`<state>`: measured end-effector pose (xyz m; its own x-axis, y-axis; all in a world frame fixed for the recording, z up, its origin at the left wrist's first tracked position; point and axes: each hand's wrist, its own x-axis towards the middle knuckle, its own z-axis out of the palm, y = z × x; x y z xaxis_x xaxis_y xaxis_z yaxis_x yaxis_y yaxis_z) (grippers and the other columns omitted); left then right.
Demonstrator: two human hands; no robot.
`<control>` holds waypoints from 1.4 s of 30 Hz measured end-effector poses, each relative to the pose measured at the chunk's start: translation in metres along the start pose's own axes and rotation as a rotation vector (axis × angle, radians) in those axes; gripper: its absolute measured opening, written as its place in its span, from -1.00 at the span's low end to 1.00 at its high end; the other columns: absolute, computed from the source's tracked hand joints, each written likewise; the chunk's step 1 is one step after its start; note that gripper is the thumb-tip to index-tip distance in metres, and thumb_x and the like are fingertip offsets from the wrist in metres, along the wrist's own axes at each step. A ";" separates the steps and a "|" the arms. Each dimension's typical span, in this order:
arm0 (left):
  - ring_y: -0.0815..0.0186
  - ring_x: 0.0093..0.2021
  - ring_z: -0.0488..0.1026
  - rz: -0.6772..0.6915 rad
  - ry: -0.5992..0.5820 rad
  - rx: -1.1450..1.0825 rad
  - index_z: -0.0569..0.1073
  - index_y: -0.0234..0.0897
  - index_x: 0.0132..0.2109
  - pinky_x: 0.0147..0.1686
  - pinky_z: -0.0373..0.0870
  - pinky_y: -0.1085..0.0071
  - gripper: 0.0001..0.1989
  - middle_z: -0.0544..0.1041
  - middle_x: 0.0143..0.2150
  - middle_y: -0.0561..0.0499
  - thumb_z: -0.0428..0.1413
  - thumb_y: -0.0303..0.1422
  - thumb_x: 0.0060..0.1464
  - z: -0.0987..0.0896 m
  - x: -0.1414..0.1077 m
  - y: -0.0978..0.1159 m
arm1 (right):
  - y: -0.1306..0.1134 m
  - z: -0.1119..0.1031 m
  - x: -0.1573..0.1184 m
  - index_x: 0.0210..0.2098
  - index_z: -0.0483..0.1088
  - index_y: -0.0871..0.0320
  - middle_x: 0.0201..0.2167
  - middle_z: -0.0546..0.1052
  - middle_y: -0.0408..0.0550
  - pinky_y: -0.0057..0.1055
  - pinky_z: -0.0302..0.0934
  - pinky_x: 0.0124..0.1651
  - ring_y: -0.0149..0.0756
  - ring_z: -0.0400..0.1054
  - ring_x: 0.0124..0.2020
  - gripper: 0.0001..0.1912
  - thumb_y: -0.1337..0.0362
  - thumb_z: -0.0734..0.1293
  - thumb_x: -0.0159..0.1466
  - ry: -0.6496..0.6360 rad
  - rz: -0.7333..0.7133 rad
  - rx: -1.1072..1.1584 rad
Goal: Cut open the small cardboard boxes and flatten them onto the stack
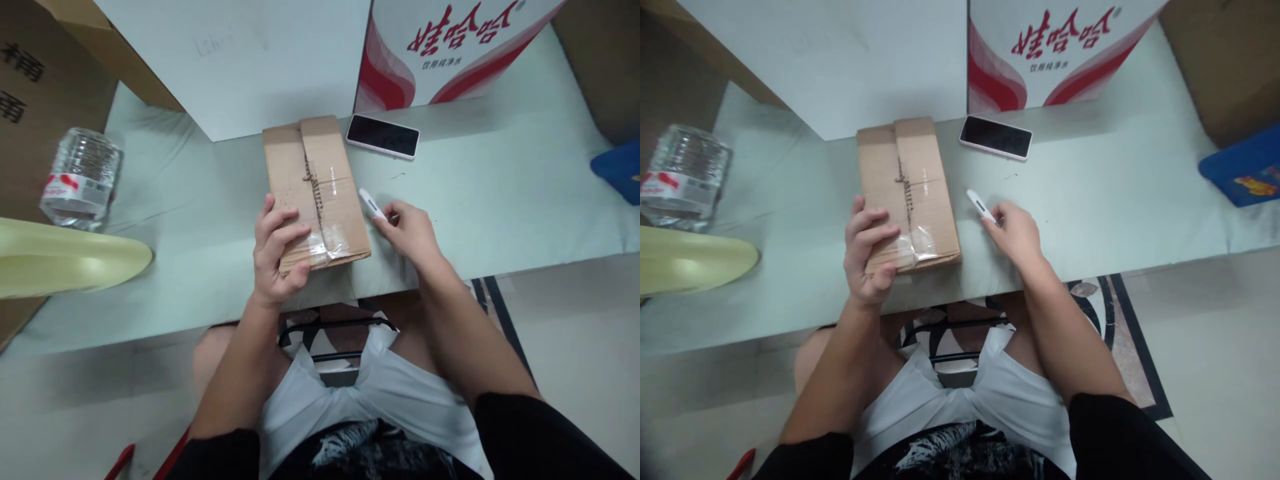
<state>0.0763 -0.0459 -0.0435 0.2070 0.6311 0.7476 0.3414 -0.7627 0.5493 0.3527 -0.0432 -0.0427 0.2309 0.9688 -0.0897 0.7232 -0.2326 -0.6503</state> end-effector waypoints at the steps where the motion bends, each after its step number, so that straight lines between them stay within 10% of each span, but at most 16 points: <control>1: 0.05 0.18 0.55 0.018 0.017 0.021 0.54 0.01 0.13 0.50 0.16 -0.23 -0.58 0.55 0.14 -0.01 0.06 0.08 0.31 0.003 -0.001 -0.002 | 0.000 -0.001 0.003 -0.35 0.41 0.09 -0.45 0.43 -0.12 -0.33 0.16 -0.31 -0.31 0.27 -0.43 -0.71 -0.01 0.39 0.24 0.075 -0.010 0.165; 7: 0.06 0.13 0.57 0.016 0.091 0.110 0.52 -0.04 0.05 0.46 0.23 -0.28 -0.52 0.56 0.09 -0.03 -0.03 0.15 0.32 0.012 -0.004 -0.005 | -0.004 -0.018 0.014 -0.18 0.37 0.00 -0.29 0.42 -0.13 -0.45 0.21 -0.49 -0.39 0.38 -0.41 -0.50 -0.30 0.31 0.30 0.429 -0.204 0.995; 17: 0.02 0.16 0.56 0.088 0.058 0.076 0.45 -0.07 0.17 0.44 0.27 -0.24 -0.54 0.53 0.11 -0.07 0.06 0.07 0.29 0.012 -0.001 0.005 | -0.062 -0.043 -0.036 -0.38 0.23 0.02 -0.55 0.19 -0.31 -0.52 0.17 -0.65 -0.50 0.17 -0.63 -0.59 0.02 0.53 0.20 0.544 -0.510 1.161; 21: 0.03 0.19 0.54 0.088 0.029 0.103 0.42 -0.06 0.20 0.45 0.27 -0.23 -0.49 0.51 0.14 -0.08 0.10 0.10 0.26 0.011 -0.001 0.007 | -0.079 -0.041 -0.055 -0.45 0.15 0.03 -0.65 0.12 -0.37 -0.53 0.07 -0.75 -0.51 0.10 -0.74 -0.61 0.18 0.47 0.25 0.524 -0.647 1.040; 27: 0.04 0.21 0.53 0.062 0.066 0.145 0.42 -0.11 0.20 0.46 0.28 -0.20 -0.50 0.52 0.14 -0.09 0.13 0.04 0.27 0.016 -0.004 0.021 | -0.090 -0.038 -0.089 -0.09 0.52 0.04 -0.40 0.60 -0.13 -0.33 0.39 -0.43 -0.31 0.53 -0.46 -0.71 -0.01 0.31 0.44 0.307 -0.564 0.535; 42: 0.05 0.20 0.53 0.068 0.104 0.100 0.40 -0.09 0.23 0.49 0.23 -0.17 -0.44 0.52 0.15 -0.09 0.21 0.06 0.20 0.022 -0.008 0.022 | -0.097 -0.036 -0.089 -0.36 0.39 0.07 -0.58 0.47 -0.28 -0.49 0.13 -0.53 -0.50 0.22 -0.64 -0.95 0.33 0.36 0.24 0.157 -0.595 0.106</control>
<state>0.1027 -0.0642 -0.0457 0.1387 0.5568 0.8190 0.4206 -0.7818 0.4603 0.2855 -0.1102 0.0558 -0.0930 0.9041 0.4170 0.6909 0.3602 -0.6268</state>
